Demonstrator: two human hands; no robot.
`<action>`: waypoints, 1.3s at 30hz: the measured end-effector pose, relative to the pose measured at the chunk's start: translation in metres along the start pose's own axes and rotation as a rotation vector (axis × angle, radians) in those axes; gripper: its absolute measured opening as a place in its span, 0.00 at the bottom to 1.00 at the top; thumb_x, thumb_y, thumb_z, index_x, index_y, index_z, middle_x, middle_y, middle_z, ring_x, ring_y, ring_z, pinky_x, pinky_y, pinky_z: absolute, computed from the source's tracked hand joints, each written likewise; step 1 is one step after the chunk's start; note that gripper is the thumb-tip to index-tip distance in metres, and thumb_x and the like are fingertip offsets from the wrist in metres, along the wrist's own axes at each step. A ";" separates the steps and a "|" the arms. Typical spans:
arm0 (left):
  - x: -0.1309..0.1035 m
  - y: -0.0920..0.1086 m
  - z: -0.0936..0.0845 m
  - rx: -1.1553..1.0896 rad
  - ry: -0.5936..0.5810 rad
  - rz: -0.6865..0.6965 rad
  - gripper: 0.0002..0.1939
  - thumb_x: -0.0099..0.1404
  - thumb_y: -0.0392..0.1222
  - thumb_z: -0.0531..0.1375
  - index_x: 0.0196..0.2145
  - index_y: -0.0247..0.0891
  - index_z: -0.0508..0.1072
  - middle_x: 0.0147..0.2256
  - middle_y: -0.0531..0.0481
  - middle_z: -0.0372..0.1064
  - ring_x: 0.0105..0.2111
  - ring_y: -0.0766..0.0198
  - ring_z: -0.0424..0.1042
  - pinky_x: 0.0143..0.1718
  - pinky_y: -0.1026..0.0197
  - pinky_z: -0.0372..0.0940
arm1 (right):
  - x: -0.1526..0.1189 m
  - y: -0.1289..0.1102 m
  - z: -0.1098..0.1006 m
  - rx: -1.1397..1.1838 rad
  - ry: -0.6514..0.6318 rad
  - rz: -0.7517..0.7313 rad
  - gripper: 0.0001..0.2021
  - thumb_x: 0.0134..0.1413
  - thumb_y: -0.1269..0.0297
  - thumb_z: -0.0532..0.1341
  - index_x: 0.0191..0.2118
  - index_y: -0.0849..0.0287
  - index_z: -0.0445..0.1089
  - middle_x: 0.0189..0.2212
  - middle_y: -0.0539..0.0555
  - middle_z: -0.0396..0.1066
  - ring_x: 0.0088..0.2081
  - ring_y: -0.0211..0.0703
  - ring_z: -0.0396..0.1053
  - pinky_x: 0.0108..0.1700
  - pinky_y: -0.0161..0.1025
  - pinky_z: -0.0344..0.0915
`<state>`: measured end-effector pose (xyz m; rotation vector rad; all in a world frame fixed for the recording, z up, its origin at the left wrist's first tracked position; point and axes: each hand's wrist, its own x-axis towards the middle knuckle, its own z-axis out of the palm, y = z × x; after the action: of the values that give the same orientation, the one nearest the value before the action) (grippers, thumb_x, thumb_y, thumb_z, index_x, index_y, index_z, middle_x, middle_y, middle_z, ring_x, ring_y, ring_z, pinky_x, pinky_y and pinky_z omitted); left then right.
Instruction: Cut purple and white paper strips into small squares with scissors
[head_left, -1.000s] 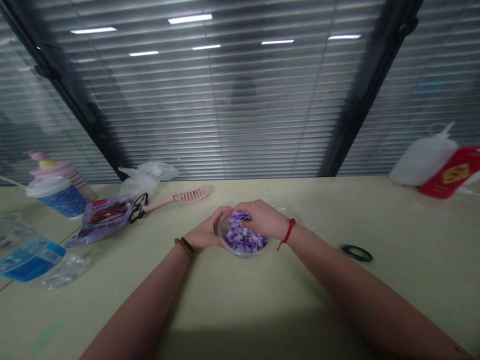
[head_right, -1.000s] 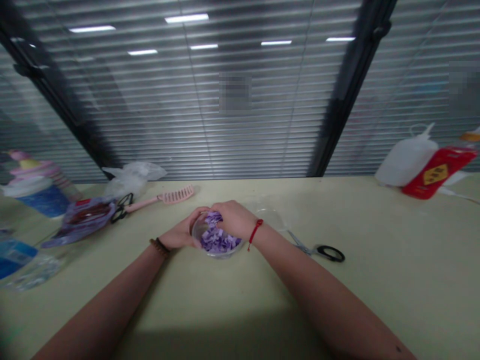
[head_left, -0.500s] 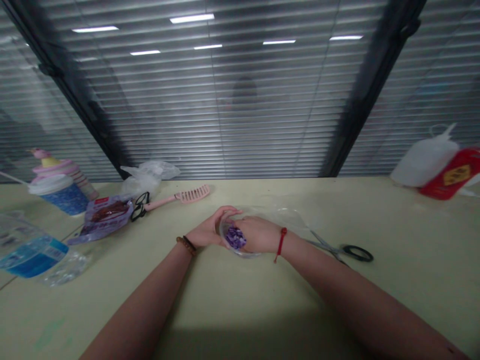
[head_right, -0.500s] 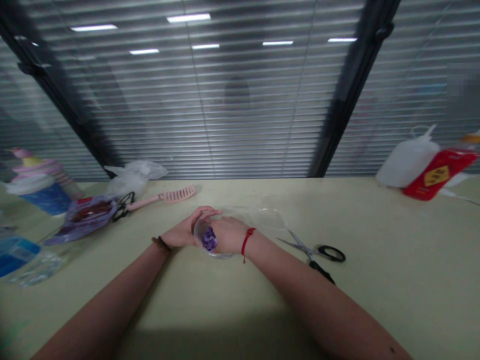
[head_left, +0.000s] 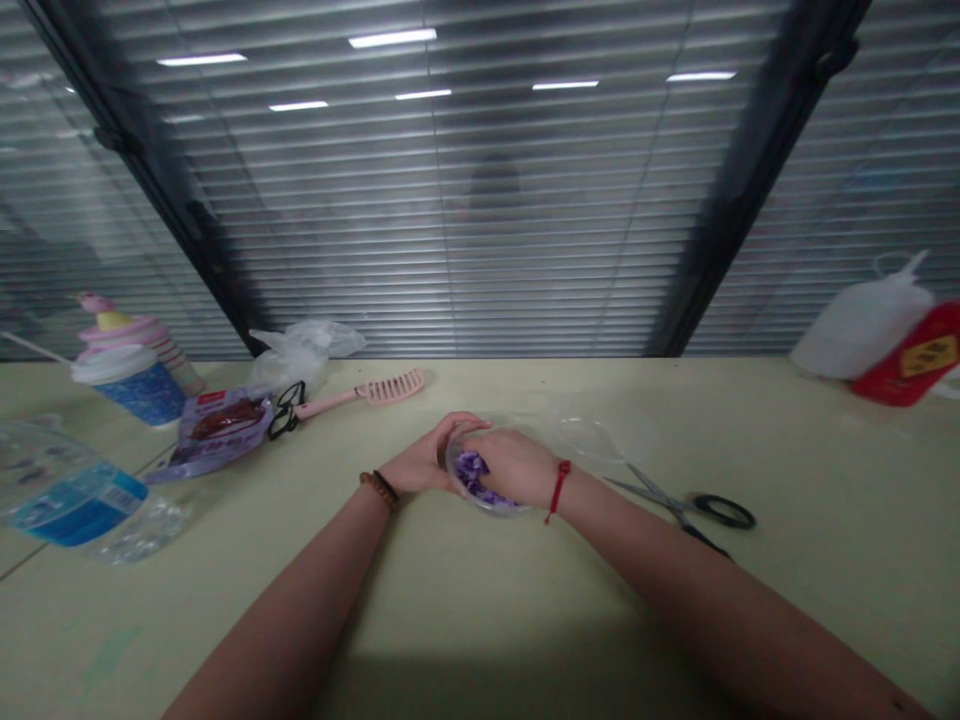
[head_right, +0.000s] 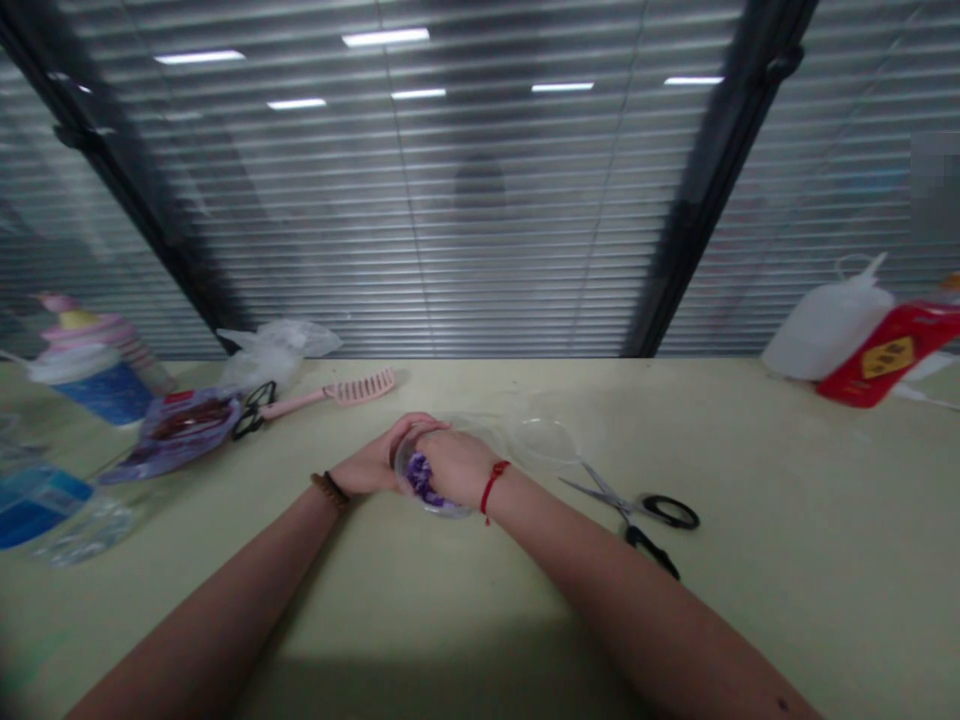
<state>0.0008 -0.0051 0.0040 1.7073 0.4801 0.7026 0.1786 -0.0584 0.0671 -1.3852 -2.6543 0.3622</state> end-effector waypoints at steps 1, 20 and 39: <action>0.000 0.000 0.000 0.001 0.005 -0.002 0.47 0.38 0.37 0.74 0.54 0.44 0.59 0.56 0.46 0.58 0.59 0.43 0.55 0.59 0.45 0.50 | -0.001 0.002 -0.003 -0.010 0.013 -0.002 0.10 0.61 0.63 0.59 0.45 0.61 0.69 0.44 0.55 0.71 0.44 0.47 0.71 0.46 0.51 0.68; 0.001 0.001 0.000 -0.008 0.033 -0.017 0.46 0.36 0.37 0.76 0.52 0.43 0.61 0.53 0.43 0.60 0.56 0.45 0.58 0.56 0.45 0.53 | -0.004 0.018 -0.025 0.000 -0.017 -0.132 0.10 0.60 0.62 0.60 0.42 0.62 0.71 0.38 0.53 0.74 0.38 0.44 0.72 0.41 0.46 0.70; 0.000 0.003 0.001 0.006 0.024 -0.017 0.47 0.37 0.33 0.75 0.53 0.44 0.61 0.56 0.43 0.58 0.58 0.46 0.56 0.58 0.44 0.49 | 0.003 0.007 0.001 -0.132 -0.057 -0.103 0.09 0.60 0.62 0.60 0.41 0.63 0.71 0.41 0.55 0.73 0.42 0.46 0.71 0.45 0.49 0.68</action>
<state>0.0013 -0.0061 0.0065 1.6999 0.5128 0.7108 0.1821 -0.0526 0.0645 -1.2836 -2.8288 0.2218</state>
